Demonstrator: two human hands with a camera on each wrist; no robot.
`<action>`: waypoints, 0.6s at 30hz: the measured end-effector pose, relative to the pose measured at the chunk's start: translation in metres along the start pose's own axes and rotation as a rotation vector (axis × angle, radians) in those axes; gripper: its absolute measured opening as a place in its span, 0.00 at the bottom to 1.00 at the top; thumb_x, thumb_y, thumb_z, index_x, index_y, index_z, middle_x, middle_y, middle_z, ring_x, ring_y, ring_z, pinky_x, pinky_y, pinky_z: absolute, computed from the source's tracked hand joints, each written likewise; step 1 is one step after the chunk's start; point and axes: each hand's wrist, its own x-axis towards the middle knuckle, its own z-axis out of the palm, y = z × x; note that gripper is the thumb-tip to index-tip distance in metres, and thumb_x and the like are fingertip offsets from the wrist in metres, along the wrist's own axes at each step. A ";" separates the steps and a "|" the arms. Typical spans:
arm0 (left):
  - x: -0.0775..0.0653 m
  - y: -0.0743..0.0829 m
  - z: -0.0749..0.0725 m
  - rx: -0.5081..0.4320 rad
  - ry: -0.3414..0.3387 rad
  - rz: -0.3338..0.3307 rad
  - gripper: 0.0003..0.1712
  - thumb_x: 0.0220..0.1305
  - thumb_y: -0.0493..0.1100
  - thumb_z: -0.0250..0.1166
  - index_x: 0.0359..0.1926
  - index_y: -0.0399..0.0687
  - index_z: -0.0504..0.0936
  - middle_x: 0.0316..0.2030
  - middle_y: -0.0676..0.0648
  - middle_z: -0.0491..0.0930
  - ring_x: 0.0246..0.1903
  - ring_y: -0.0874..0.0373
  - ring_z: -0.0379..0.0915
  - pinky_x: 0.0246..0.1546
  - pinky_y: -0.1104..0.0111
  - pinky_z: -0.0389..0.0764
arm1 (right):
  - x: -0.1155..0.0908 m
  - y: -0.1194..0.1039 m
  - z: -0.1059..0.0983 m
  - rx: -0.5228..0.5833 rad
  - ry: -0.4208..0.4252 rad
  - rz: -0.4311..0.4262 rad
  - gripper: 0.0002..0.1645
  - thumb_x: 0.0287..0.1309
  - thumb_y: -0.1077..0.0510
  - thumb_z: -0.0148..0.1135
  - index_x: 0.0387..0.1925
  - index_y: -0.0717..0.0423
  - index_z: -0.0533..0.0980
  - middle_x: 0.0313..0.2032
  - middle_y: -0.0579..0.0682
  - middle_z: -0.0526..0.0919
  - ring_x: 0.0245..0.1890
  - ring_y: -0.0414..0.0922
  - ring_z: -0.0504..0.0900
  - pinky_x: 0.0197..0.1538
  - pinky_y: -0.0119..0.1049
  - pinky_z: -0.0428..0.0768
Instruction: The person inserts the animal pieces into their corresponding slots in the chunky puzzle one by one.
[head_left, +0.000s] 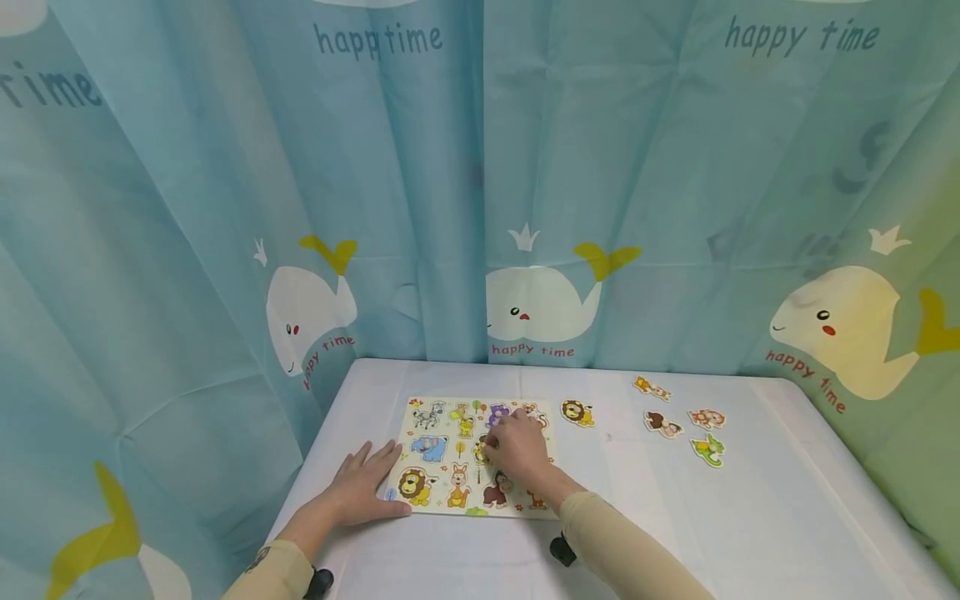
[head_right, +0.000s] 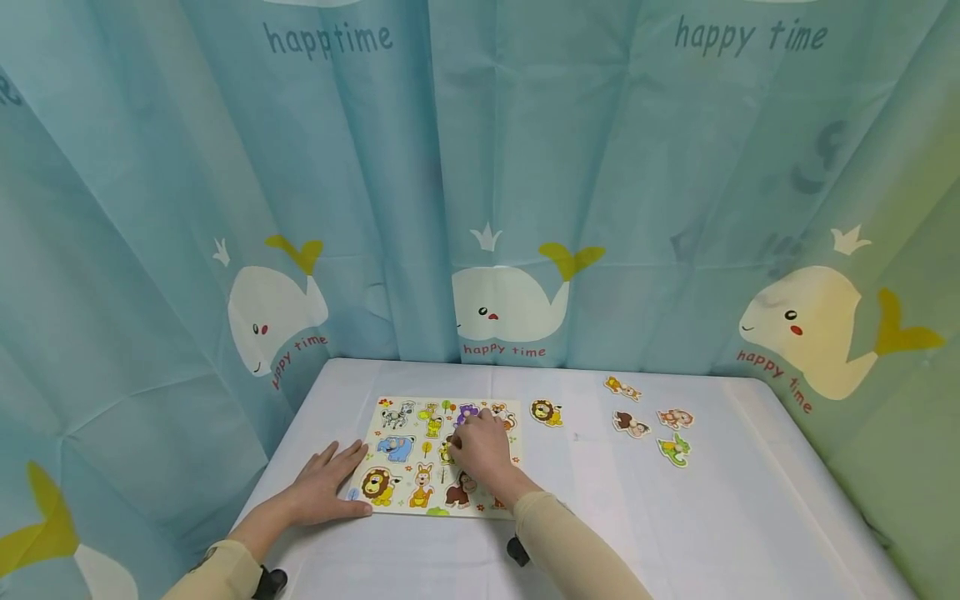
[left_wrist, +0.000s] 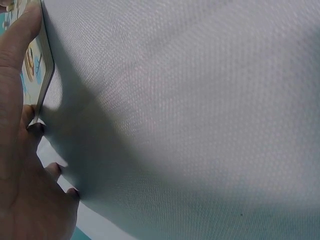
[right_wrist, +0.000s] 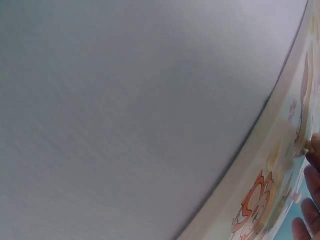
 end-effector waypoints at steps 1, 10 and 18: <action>0.000 0.000 0.000 0.002 -0.002 -0.005 0.65 0.49 0.74 0.73 0.79 0.47 0.60 0.79 0.43 0.56 0.78 0.32 0.38 0.76 0.38 0.40 | -0.001 0.001 0.000 0.001 0.008 -0.010 0.07 0.56 0.48 0.76 0.26 0.43 0.87 0.28 0.38 0.80 0.33 0.42 0.68 0.39 0.40 0.71; -0.003 0.001 0.000 -0.006 -0.001 -0.014 0.65 0.48 0.74 0.74 0.79 0.46 0.60 0.78 0.43 0.56 0.77 0.32 0.38 0.75 0.36 0.40 | -0.005 0.014 -0.015 0.069 0.065 -0.025 0.09 0.59 0.50 0.74 0.39 0.47 0.89 0.39 0.45 0.85 0.43 0.47 0.75 0.47 0.46 0.76; -0.002 0.003 -0.001 -0.001 0.001 -0.005 0.65 0.49 0.74 0.73 0.79 0.47 0.60 0.79 0.43 0.56 0.77 0.32 0.38 0.75 0.37 0.40 | -0.008 0.036 -0.046 0.117 0.117 0.027 0.10 0.58 0.52 0.75 0.41 0.49 0.89 0.38 0.46 0.86 0.45 0.49 0.76 0.50 0.49 0.77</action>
